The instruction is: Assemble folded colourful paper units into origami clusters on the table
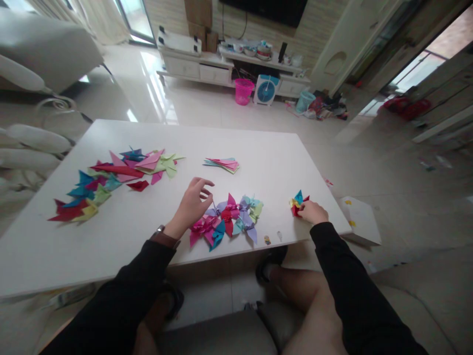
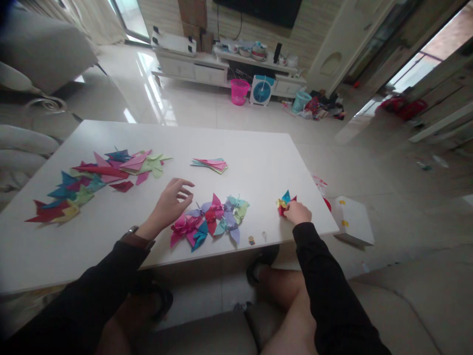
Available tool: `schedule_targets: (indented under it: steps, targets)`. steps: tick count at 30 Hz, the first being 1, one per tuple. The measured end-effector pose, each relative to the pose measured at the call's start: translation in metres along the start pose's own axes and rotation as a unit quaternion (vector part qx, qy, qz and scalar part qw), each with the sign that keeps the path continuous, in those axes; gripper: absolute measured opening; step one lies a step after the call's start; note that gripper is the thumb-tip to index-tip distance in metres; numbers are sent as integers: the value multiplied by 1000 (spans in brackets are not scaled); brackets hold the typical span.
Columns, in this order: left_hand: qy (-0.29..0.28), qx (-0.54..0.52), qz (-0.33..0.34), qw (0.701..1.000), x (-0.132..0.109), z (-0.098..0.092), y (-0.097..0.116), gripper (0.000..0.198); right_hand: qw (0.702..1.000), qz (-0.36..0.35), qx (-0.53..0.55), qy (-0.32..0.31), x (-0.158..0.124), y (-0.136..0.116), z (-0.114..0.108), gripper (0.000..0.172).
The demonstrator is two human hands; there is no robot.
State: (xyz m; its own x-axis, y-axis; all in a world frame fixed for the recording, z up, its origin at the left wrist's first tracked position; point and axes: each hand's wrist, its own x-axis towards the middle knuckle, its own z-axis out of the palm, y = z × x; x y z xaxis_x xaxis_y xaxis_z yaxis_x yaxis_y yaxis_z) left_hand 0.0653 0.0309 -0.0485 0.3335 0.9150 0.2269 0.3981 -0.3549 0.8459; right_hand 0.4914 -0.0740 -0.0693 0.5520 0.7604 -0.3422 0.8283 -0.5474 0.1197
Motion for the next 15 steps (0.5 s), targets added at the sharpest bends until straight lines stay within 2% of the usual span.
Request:
schedule_targets:
  steps: [4,7,12,15]
  targets:
    - [-2,10,-3,1000,-2,-9,-6,22,1000,-13,-7,7,0,3,0,22]
    - [-4,44,-8,999,-4,-20,-16,20,1000,-19,-9,22,-2,-8,-6,30]
    - [43,157,-82,983,-8,-49,-43,18,997,-56,9,44,-19,-55,-22,37]
    - [37,274,-162,947,-17,-74,-61,28,991,-121,22,56,-33,-87,-24,39]
